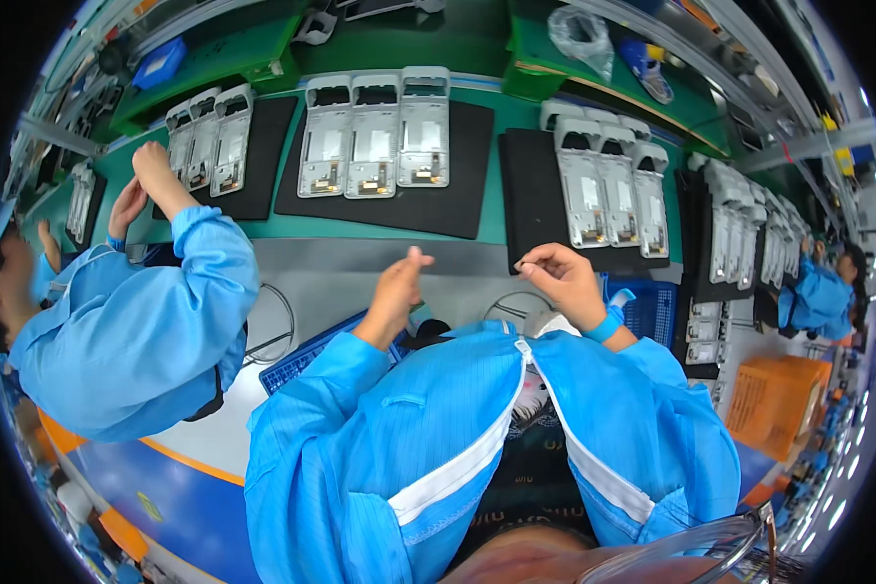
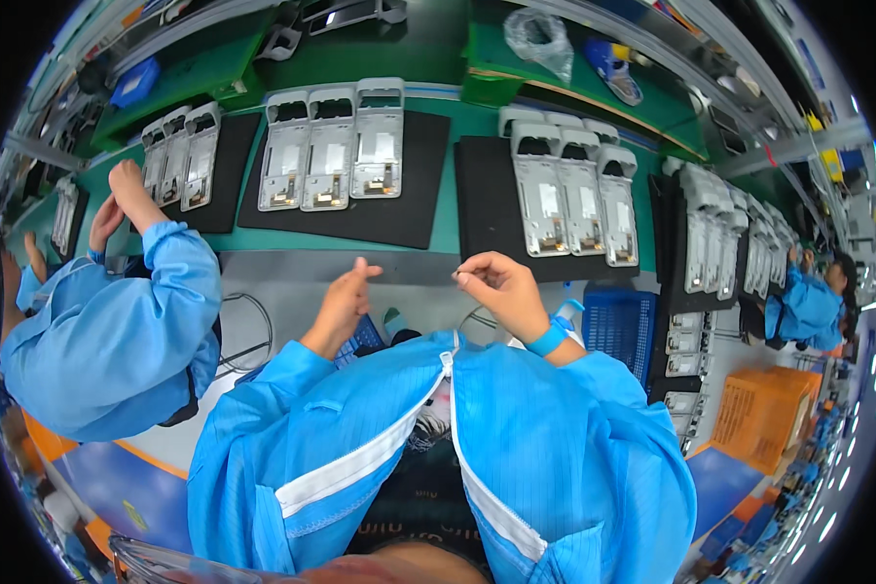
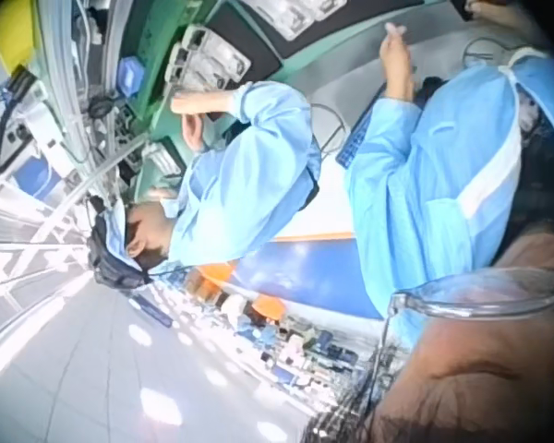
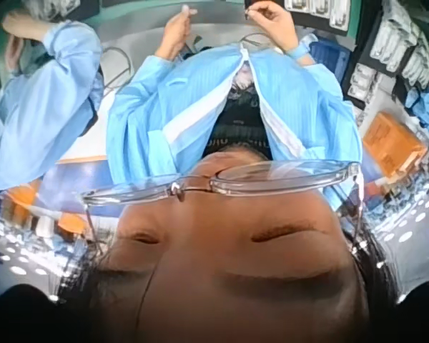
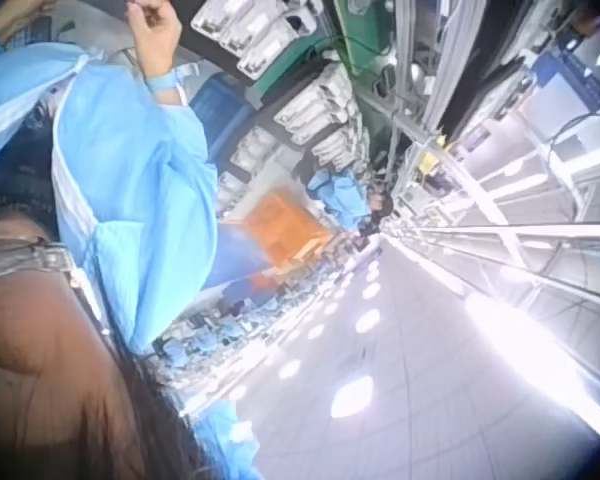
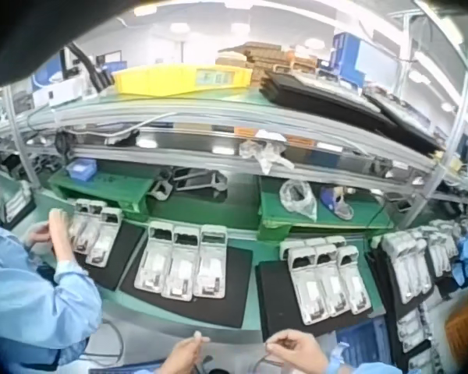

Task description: The person solders components onto electronic devices using a soldering iron and solder wire.

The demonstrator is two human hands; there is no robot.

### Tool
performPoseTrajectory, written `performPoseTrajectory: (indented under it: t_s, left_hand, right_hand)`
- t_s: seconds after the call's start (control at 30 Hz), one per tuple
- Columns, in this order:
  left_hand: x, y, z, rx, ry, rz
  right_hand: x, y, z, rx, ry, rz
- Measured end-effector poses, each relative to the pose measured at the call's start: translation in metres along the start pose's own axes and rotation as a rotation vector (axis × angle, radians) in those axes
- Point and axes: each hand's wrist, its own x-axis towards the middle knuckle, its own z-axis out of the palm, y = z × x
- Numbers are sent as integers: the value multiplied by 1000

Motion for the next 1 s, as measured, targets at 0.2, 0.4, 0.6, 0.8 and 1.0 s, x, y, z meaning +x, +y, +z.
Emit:
performPoseTrajectory:
  t_s: [0.2,0.4,0.6,0.8,1.0]
  left_hand:
    - [51,9,-51,110,234,-25]
    - [67,10,-63,190,342,-75]
    - [71,11,-67,226,333,-56]
    - [70,17,-77,240,221,-120]
    - [47,27,-104,115,42,-122]
  right_hand:
    - [51,-24,23,115,-3,59]
    - [107,-8,36,-71,-32,46]
    - [156,21,52,-343,-86,49]
    - [183,37,67,85,-188,291]
    - [189,42,75,206,-224,375]
